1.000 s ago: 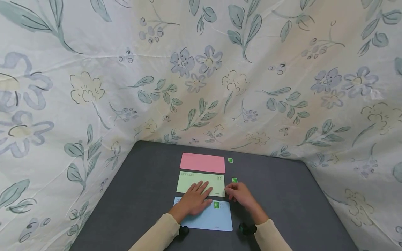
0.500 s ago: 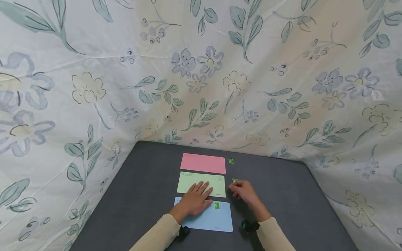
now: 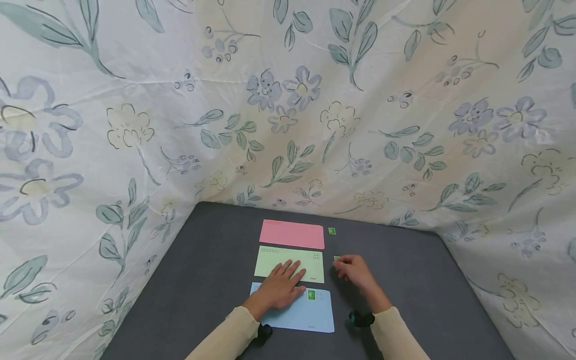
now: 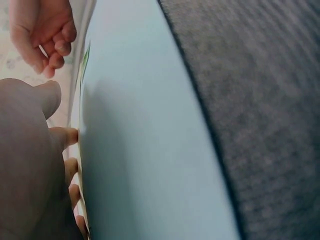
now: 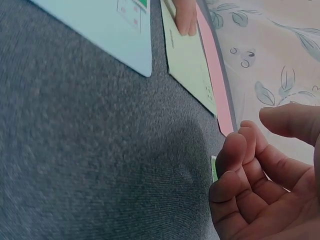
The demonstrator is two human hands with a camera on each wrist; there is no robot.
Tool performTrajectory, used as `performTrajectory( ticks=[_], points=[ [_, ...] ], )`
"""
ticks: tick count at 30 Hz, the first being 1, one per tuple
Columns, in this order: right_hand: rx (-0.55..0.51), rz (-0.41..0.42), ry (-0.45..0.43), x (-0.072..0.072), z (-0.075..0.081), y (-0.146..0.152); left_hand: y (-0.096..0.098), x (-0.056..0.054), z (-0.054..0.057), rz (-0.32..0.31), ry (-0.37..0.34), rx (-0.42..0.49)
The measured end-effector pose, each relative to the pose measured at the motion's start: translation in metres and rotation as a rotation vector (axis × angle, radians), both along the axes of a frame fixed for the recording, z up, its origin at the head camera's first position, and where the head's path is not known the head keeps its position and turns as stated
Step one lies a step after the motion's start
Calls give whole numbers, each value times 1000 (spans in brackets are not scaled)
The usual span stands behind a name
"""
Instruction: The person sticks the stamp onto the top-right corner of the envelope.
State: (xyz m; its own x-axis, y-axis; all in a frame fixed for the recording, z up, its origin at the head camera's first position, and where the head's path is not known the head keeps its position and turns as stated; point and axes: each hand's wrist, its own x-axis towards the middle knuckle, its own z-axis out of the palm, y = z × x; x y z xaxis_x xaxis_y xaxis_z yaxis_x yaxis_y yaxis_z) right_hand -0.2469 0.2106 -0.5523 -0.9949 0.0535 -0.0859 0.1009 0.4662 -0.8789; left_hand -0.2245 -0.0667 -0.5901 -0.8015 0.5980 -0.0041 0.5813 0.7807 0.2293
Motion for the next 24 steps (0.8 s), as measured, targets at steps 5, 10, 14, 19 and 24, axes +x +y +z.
performTrajectory(
  ticks=[5, 10, 14, 19, 24],
  points=[
    [-1, 1, -1, -4, 2, 2, -1, 0, 1, -1, -4, 1],
    [14, 1, 5, -7, 1, 5, -1, 1, 0, 8, 0, -2],
    [20, -3, 4, -9, -2, 8, -1, 0, 1, 10, 3, -8],
    [9, 1, -5, -9, 1, 10, -1, 0, 1, 8, 1, 2],
    [5, -2, -11, -10, -1, 12, -2, 2, 2, -4, -4, 12]
  ],
)
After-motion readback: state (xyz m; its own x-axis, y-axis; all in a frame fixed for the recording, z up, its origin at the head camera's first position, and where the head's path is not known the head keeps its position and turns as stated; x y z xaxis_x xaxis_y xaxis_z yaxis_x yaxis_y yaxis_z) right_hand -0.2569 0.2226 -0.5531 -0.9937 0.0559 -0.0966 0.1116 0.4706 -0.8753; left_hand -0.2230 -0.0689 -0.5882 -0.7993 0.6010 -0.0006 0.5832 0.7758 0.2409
